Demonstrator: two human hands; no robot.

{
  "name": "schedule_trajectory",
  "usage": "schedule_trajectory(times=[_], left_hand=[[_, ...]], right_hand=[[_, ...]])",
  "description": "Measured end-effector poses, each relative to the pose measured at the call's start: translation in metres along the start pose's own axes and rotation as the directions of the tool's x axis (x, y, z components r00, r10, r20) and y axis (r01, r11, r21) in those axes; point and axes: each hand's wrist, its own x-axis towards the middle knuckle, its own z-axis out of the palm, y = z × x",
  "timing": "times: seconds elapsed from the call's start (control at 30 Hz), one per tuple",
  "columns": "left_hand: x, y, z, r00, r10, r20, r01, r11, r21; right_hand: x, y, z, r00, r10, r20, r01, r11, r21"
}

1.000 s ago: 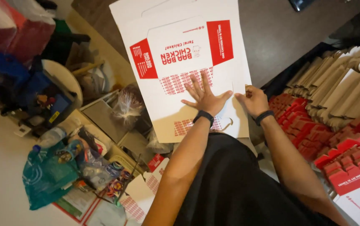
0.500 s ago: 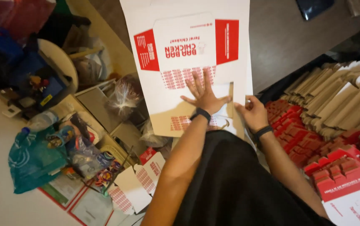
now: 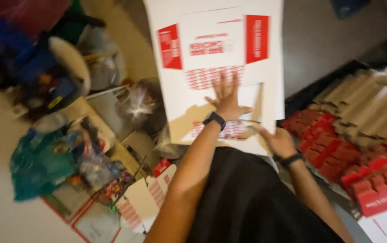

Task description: The person assembles flat cardboard boxes by folding flaps and inserting tabs into slots. They handle multiple boxes one at a time, aligning edges and pressing flaps to form the box shape.

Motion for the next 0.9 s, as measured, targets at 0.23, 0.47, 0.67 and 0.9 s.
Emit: schedule_trajectory(times=[0.23,0.47,0.67,0.9], left_hand=[[-0.057,-0.194,-0.001,0.478,-0.098,-0.873,0.116,0.992,-0.047],[-0.094,-0.203,-0.084,0.883,-0.380,-0.274,0.244,0.872,-0.423],[-0.030,-0.213,-0.059,0.953,-0.284,-0.104,0.255,0.939,-0.230],[-0.064,-0.168,-0.091,0.897,-0.436,-0.078,0.424,0.896,-0.130]], right_hand=[[-0.010,0.014,0.006,0.995,-0.077,-0.060,0.092,0.950,0.299],[0.007,-0.047,0.055,0.735,-0.505,-0.452,0.534,0.842,-0.073],[-0.043,-0.214,0.110,0.912,-0.283,0.298,0.353,0.910,-0.218],[0.005,-0.220,0.162,0.968,-0.115,0.222,0.198,0.894,-0.402]])
